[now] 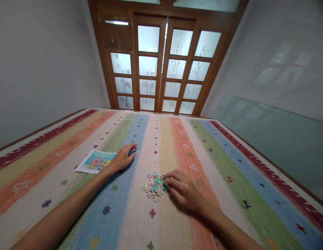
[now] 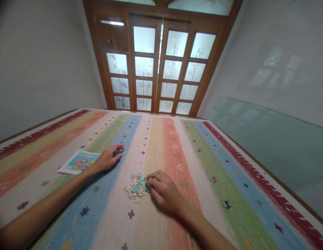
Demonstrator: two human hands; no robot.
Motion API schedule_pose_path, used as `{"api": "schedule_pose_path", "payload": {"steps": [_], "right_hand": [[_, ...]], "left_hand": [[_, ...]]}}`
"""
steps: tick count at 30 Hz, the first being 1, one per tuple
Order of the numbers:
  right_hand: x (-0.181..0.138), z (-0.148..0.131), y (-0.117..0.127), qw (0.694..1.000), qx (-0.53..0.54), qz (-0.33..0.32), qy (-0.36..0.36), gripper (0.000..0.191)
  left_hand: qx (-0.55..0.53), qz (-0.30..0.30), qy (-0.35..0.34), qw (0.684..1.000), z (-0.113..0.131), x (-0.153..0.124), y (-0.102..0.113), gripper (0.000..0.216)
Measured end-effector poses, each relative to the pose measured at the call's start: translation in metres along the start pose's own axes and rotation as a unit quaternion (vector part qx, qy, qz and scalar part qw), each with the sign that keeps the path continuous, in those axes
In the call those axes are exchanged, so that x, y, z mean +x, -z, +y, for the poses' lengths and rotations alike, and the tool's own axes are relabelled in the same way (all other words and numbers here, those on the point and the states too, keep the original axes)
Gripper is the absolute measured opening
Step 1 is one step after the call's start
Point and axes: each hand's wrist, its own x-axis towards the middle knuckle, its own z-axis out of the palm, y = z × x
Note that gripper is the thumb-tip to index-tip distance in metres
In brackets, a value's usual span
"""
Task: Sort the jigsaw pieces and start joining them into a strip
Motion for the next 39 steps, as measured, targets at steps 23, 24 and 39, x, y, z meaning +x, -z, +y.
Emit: {"api": "schedule_pose_path", "payload": {"steps": [23,24,39], "right_hand": [[0.001,-0.012,-0.003,0.984,-0.034,-0.168,-0.043,0.041],[0.000,-0.012,-0.003,0.986,-0.031,-0.158,-0.042,0.039],[0.000,-0.013,0.001,0.993,-0.020,-0.113,-0.039,0.031]], "left_hand": [[-0.074,-0.144,-0.103,0.981,0.072,-0.052,-0.007,0.016],[-0.075,-0.141,-0.104,0.982,0.073,-0.053,-0.006,0.015],[-0.109,-0.165,-0.150,0.969,0.070,-0.061,0.002,0.018]]}}
